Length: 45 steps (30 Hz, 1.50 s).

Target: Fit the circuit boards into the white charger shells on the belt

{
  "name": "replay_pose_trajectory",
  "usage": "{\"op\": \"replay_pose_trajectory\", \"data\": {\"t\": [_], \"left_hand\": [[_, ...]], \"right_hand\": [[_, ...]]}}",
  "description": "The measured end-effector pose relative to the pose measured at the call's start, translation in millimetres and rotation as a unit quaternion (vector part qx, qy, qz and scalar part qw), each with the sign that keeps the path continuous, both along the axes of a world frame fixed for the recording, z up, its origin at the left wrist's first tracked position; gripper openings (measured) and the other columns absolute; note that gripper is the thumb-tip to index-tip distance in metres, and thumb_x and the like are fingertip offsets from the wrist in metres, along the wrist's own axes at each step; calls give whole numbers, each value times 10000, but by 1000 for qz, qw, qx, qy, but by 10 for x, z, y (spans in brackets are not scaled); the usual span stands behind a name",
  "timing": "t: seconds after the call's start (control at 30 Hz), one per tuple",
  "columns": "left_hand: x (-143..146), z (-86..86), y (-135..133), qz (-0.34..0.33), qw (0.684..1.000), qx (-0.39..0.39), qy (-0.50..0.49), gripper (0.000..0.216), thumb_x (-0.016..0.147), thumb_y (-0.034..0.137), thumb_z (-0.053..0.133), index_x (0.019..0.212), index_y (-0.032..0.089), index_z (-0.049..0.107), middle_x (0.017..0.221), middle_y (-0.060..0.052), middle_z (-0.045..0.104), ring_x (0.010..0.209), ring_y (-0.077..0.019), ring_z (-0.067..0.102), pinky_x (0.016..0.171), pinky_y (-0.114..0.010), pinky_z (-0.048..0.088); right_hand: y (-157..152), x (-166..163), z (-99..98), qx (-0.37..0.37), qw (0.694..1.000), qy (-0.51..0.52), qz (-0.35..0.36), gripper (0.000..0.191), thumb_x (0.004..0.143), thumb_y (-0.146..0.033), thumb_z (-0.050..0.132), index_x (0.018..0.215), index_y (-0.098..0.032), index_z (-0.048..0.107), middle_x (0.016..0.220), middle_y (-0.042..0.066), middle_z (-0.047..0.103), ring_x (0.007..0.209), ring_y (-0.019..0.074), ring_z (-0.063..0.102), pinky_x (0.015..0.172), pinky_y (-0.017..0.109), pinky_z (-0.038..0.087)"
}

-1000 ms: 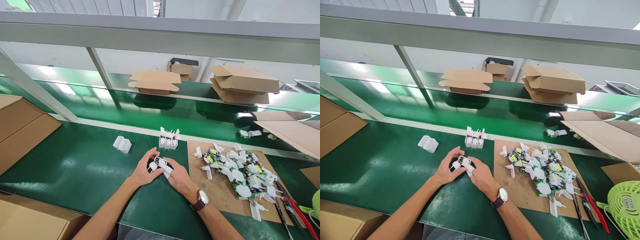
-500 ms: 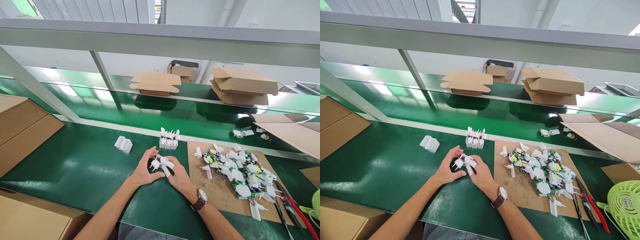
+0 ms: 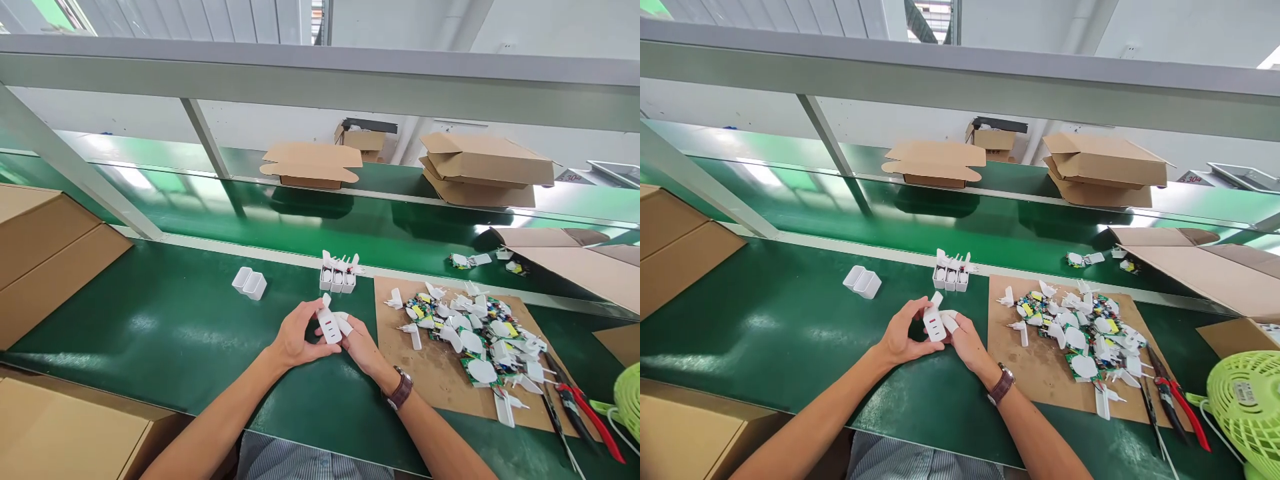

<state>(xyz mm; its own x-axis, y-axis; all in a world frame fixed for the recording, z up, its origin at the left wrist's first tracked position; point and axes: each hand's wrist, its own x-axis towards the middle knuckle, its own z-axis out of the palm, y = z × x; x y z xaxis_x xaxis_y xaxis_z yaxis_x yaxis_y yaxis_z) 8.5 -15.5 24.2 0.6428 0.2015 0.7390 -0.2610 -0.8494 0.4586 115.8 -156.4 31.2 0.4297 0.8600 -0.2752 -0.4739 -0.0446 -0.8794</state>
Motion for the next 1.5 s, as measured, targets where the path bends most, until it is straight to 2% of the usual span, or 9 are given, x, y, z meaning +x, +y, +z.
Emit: {"op": "replay_pose_trajectory", "data": {"t": [0.23,0.37,0.53,0.63,0.83,1.07,1.17,1.33,1.5], "left_hand": [[-1,15,12,-2,1000,-7,-2,920,810,645,743,1520,196,367,1066,-109,713,812,-218,710,723,-358,614],[-43,1,41,-23,998,-38,46,1054,764,722,733,1574,211,293,1279,-180,655,1098,-324,685,925,-483,582],[-53,-77,57,-70,981,-132,122,1203,768,808,641,1645,251,34,1536,-243,476,1373,-417,526,1074,-615,467],[-44,-112,60,-102,962,-205,151,1225,787,790,641,1642,265,-61,1566,-236,456,1404,-405,510,1099,-611,452],[-50,-100,70,-136,955,-245,99,1200,792,782,641,1647,271,-30,1565,-226,468,1417,-392,504,1164,-605,389],[-42,-86,70,-121,952,-255,120,1171,812,740,667,1644,277,-16,1495,-235,542,1265,-352,634,1011,-510,543],[-51,-74,78,-108,956,-236,137,1257,762,720,737,1637,280,-50,1509,-240,513,1297,-367,608,1009,-537,546],[-67,-33,52,-44,989,-99,105,1160,718,488,887,1605,259,175,1432,-221,533,1155,-347,661,923,-523,587],[-28,5,-6,-16,999,-25,25,873,873,348,766,1567,225,251,1156,-128,679,914,-236,705,798,-395,610]], "right_hand": [[5,12,-26,7,1000,-19,9,434,857,-615,666,1054,-231,710,901,64,782,871,279,752,797,434,609],[-12,14,-40,31,984,-160,-75,397,874,-548,691,1124,-239,693,1026,75,766,928,259,741,819,420,625],[-85,70,-80,62,833,-540,-103,274,957,-254,609,1222,-265,679,1177,102,704,1046,242,696,896,410,614],[-111,92,-67,85,759,-640,-77,375,958,-147,577,1307,-273,633,1181,112,690,1053,243,694,864,399,630],[-138,101,3,80,735,-663,-121,415,957,-128,587,1333,-303,602,1193,105,672,1027,226,702,831,374,639],[-140,145,-101,55,761,-643,-62,338,952,-155,571,1264,-254,655,1155,115,687,1035,252,683,847,402,624],[-113,114,-93,35,823,-561,-75,266,956,-246,599,1203,-281,689,1157,96,697,1056,252,676,921,429,597],[-49,36,-57,-4,974,-203,-99,367,905,-545,644,1123,-252,687,1033,66,743,913,246,706,816,411,620],[-19,2,-68,-15,995,-81,-61,464,832,-650,678,1039,-237,716,971,55,754,881,263,714,767,413,612]]}}
